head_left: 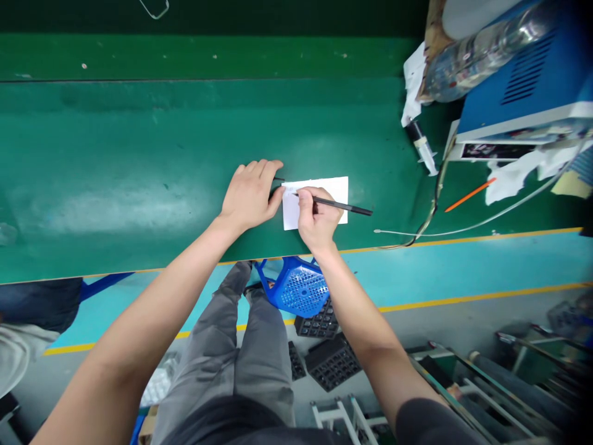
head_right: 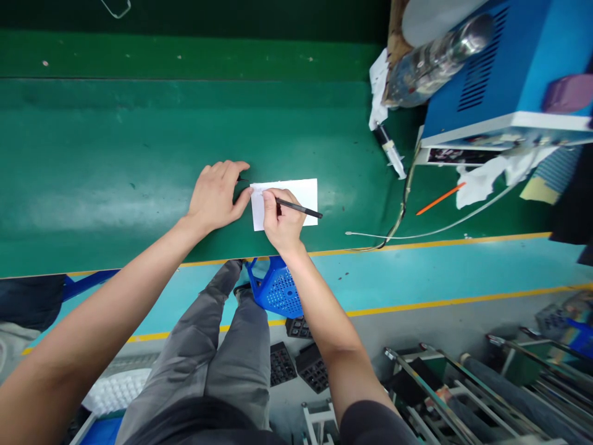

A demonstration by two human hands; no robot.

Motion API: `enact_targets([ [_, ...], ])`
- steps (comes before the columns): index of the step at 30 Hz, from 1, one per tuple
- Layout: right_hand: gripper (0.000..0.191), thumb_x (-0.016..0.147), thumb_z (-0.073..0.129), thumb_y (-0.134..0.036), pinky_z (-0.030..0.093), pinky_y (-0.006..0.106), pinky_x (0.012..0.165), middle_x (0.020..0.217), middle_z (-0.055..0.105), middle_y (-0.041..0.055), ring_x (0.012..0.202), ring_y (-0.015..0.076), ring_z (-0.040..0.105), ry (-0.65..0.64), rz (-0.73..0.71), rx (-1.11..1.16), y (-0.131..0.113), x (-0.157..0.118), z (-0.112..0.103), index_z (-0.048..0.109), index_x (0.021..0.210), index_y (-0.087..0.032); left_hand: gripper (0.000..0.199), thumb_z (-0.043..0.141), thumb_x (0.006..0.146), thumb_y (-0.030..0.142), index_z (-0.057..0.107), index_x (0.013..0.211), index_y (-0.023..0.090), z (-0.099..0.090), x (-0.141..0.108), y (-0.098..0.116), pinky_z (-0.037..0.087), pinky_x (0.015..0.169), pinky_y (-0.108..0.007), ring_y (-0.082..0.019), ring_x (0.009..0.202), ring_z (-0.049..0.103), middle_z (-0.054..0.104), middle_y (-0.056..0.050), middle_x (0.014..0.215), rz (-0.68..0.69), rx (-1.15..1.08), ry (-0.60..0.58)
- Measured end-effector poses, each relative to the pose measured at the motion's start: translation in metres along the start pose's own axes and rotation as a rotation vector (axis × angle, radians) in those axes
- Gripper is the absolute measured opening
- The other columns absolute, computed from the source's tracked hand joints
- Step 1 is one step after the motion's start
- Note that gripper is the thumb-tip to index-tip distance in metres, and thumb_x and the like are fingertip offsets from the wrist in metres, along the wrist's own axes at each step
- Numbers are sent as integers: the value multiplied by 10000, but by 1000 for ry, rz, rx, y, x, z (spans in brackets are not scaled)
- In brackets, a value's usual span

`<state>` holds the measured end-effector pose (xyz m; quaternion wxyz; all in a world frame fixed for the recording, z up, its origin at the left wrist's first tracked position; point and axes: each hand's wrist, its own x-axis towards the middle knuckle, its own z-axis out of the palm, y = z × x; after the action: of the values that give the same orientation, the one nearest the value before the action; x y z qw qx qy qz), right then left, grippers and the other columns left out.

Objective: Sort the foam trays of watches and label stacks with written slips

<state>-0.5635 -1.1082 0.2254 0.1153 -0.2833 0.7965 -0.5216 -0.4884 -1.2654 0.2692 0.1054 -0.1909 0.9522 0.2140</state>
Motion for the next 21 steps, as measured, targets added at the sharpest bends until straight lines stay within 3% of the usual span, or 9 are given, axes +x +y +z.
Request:
enact_targets([
  [21, 322, 1044, 476, -311, 512, 250, 732, 817, 688, 43, 777, 99, 650, -11, -45, 7, -3, 2, -2, 681, 867, -139, 503, 395, 1014, 448, 501, 1395, 138, -1, 0, 0, 430, 1028, -490, -346, 1187, 564, 612, -181, 1265, -3, -9, -7],
])
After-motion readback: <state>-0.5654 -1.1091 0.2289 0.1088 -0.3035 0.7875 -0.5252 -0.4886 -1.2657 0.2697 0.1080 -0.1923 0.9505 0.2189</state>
